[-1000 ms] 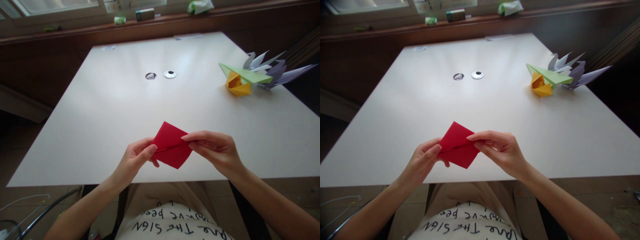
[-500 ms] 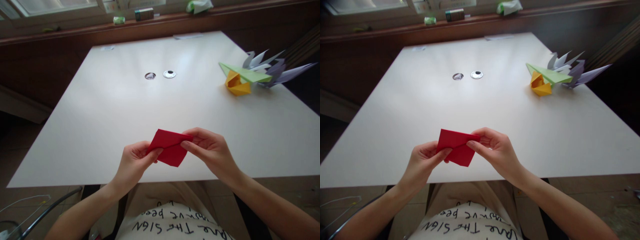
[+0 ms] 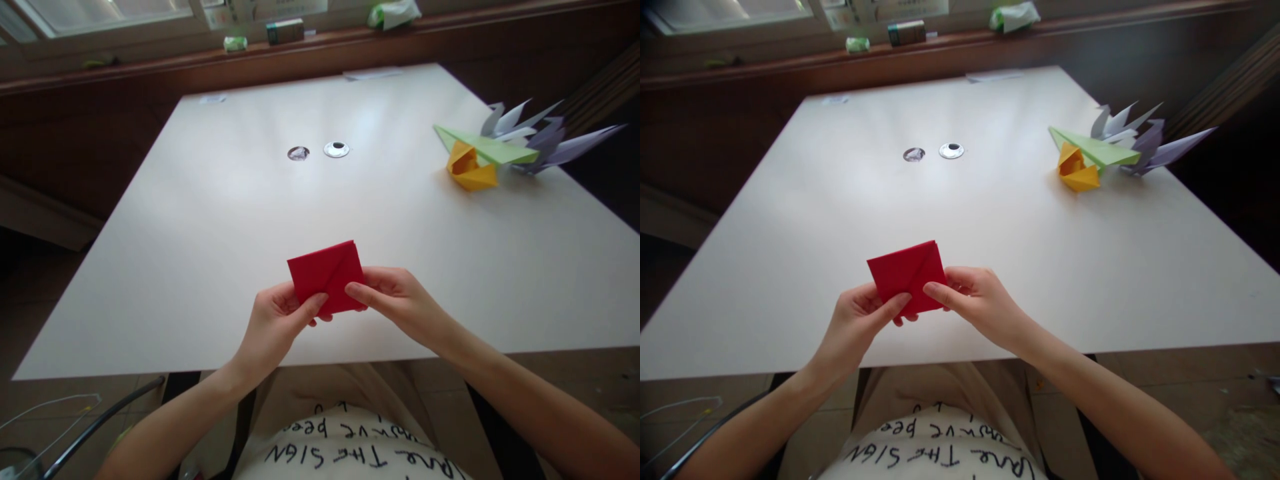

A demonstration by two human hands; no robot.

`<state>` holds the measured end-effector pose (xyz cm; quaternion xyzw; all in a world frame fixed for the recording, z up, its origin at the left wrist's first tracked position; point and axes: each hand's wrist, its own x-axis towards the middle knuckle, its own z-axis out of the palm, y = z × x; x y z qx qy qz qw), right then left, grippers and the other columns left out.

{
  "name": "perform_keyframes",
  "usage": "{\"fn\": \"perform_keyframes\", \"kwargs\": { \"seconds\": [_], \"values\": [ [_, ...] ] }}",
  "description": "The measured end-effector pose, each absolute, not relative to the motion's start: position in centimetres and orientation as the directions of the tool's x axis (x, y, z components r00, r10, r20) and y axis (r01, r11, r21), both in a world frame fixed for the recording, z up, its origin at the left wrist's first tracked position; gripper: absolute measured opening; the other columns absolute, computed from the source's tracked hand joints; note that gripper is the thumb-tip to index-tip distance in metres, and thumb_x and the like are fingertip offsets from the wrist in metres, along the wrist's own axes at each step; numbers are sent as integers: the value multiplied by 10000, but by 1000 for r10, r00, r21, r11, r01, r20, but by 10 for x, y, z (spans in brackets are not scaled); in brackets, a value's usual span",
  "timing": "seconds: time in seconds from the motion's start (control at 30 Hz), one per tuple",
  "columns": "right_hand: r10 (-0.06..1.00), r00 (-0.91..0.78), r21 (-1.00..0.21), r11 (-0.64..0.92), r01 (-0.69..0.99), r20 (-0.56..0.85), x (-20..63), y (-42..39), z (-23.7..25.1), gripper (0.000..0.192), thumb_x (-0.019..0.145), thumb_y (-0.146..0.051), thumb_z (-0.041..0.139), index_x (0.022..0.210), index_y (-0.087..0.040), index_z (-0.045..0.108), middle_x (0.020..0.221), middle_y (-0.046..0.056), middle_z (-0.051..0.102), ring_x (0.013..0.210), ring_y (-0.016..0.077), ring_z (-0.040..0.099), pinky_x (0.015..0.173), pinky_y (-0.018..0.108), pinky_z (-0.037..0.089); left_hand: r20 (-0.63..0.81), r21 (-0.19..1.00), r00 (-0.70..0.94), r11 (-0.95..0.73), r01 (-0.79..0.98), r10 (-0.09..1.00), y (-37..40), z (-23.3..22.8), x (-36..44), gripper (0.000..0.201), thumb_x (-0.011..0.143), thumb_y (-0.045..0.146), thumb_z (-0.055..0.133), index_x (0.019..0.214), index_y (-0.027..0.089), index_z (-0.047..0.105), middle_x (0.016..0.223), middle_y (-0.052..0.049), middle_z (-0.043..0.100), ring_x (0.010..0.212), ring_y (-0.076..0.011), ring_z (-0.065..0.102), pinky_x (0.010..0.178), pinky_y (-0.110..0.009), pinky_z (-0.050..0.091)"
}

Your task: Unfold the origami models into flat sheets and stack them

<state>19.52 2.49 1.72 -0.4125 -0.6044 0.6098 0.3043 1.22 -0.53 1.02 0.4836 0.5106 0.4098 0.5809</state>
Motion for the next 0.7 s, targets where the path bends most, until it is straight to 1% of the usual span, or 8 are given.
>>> {"fn": "perform_keyframes", "kwargs": {
  "seconds": [0.07,0.17,0.3,0.37,0.43,0.57,0.63,0.7],
  "values": [
    [856,-499,-984,-57,168,-135,195,25,16,251,839,-375,533,770,-165,653,658,6,626,593,98,542,532,201,434,-187,982,129,190,-7,974,-5,10,14,172,778,277,629,915,184,678,782,-22,709,629,-126,634,536,-211,484],
    [876,-473,-978,5,209,-97,193,24,15,282,838,-376,531,703,-151,634,599,0,588,544,89,500,488,197,394,-176,983,97,181,-44,980,-5,9,17,162,779,278,630,902,182,675,785,-17,709,635,-124,641,543,-207,494],
    [917,-395,-948,172,267,55,189,22,15,297,855,-318,516,635,-140,607,538,-14,542,493,73,455,467,199,349,-150,987,49,153,-52,987,-7,6,21,148,777,270,634,882,172,668,747,-14,709,603,-115,640,539,-201,495],
    [921,-375,-932,224,285,106,189,22,15,321,857,-298,514,589,-137,585,493,-28,497,458,62,419,444,199,315,-141,988,41,143,-52,989,-9,4,22,142,775,266,637,873,166,664,741,-17,711,590,-112,638,533,-198,492],
    [917,-384,-933,227,279,109,190,22,15,320,853,-300,521,583,-137,578,495,-28,496,461,62,415,441,200,307,-144,987,39,146,-60,989,-10,3,23,143,774,265,638,876,167,661,748,-19,711,592,-113,638,531,-199,491],
    [891,-451,-963,168,211,57,195,24,15,269,868,-317,495,701,-143,616,595,-8,546,545,83,452,486,206,343,-156,982,34,158,-98,987,-11,6,22,144,775,267,637,886,176,655,760,-12,705,602,-117,641,540,-204,490],
    [870,-491,-978,142,155,48,198,26,16,254,878,-305,478,737,-150,621,606,-12,537,553,80,442,489,203,341,-179,975,96,189,-114,979,-10,8,20,161,780,274,631,907,176,651,782,-19,702,627,-125,643,556,-210,488],
    [853,-520,-992,99,82,43,200,28,17,251,881,-301,477,722,-160,611,579,-26,502,527,71,411,466,198,318,-197,964,171,222,-143,965,-8,11,17,187,808,301,595,935,175,647,814,-30,696,658,-130,638,574,-216,482]
  ]
}}
